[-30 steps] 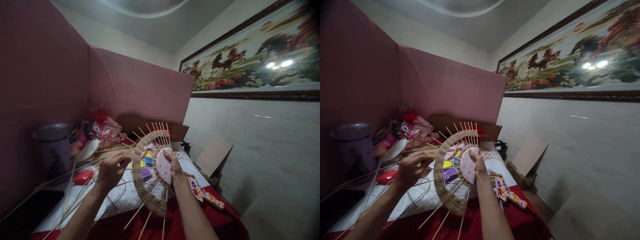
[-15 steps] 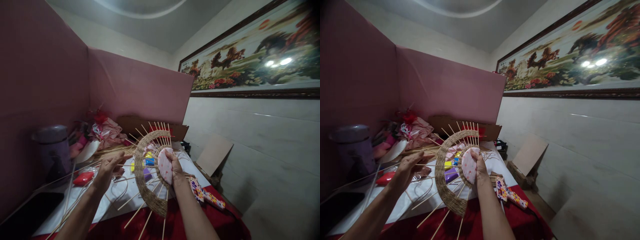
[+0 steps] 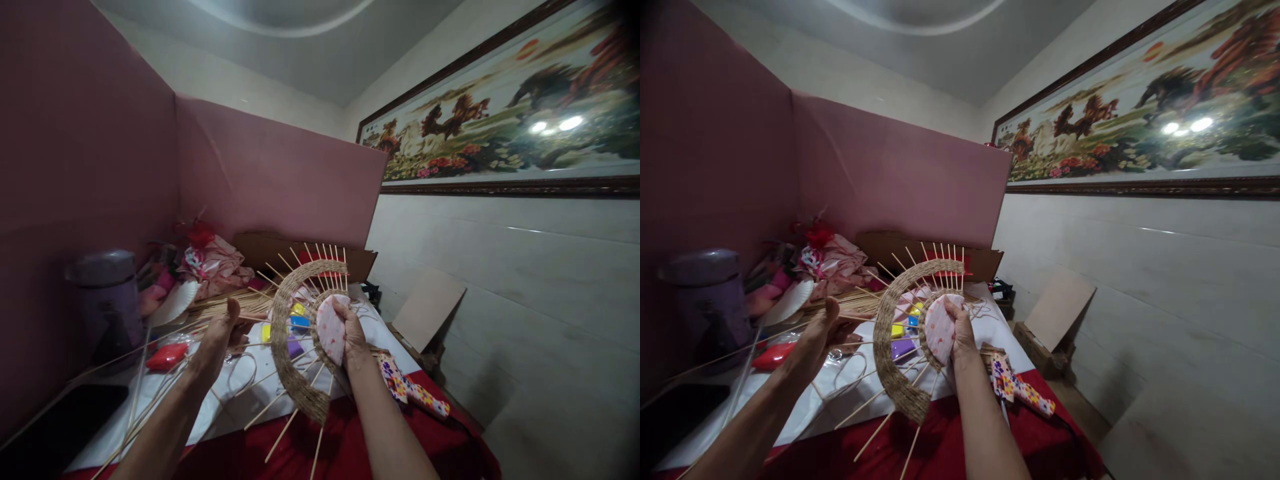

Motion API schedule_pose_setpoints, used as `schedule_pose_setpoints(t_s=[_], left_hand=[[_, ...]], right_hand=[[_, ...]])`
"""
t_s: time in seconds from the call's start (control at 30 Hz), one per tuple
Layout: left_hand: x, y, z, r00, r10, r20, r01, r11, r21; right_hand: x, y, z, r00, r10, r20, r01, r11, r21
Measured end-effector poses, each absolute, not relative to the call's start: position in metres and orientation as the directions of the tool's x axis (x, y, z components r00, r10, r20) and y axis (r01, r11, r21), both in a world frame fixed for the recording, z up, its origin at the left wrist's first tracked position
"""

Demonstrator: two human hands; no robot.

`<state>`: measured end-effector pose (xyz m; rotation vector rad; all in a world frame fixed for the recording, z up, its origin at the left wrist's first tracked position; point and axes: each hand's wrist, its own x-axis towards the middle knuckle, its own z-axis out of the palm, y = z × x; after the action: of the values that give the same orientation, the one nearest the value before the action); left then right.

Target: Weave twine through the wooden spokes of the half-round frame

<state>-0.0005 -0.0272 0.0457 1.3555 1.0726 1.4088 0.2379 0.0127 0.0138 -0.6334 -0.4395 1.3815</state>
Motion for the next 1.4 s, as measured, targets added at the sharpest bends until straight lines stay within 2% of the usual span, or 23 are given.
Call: schedule_pose_setpoints(t_s=[0.17,0.33,0.47,0.63,0.73,0.9,1.23,1.4], left_hand=[[-0.006,-0.022,0.044,0.027,0.980,0.199,0.074,-0.200,0.977],[-0.007,-0.018,0.039,-0.014,0.929,0.369,0.259,-0.353,0.899],[-0.005,-0.022,0.037,-0.016,0.858,0.513,0.475,-0.445,0.759],[-0.001,-0.032,0.041,0.104,0.728,0.678,0.645,-0.568,0.511],[0.002,-0.037,0.043,0.168,0.675,0.719,0.695,-0.598,0.400],[0.004,-0.038,0.042,0.214,0.653,0.727,0.741,-0.593,0.314],[0.006,-0.040,0.043,0.225,0.677,0.701,0.717,-0.602,0.352],[0.005,-0.037,0.039,0.189,0.717,0.670,0.649,-0.604,0.463]], right_hand=[[0.240,0.014,0.015,0.224,0.973,-0.059,-0.735,0.129,-0.666],[0.240,0.014,0.016,0.302,0.953,0.001,-0.690,0.219,-0.689],[0.240,0.014,0.017,0.336,0.942,0.010,-0.671,0.247,-0.699],[0.239,0.014,0.017,0.355,0.935,-0.017,-0.681,0.246,-0.690],[0.239,0.013,0.018,0.378,0.926,-0.017,-0.681,0.265,-0.682],[0.240,0.015,0.018,0.402,0.915,-0.014,-0.674,0.285,-0.681],[0.241,0.018,0.014,0.392,0.917,-0.072,-0.699,0.246,-0.672],[0.242,0.019,0.012,0.356,0.933,-0.050,-0.723,0.241,-0.648]])
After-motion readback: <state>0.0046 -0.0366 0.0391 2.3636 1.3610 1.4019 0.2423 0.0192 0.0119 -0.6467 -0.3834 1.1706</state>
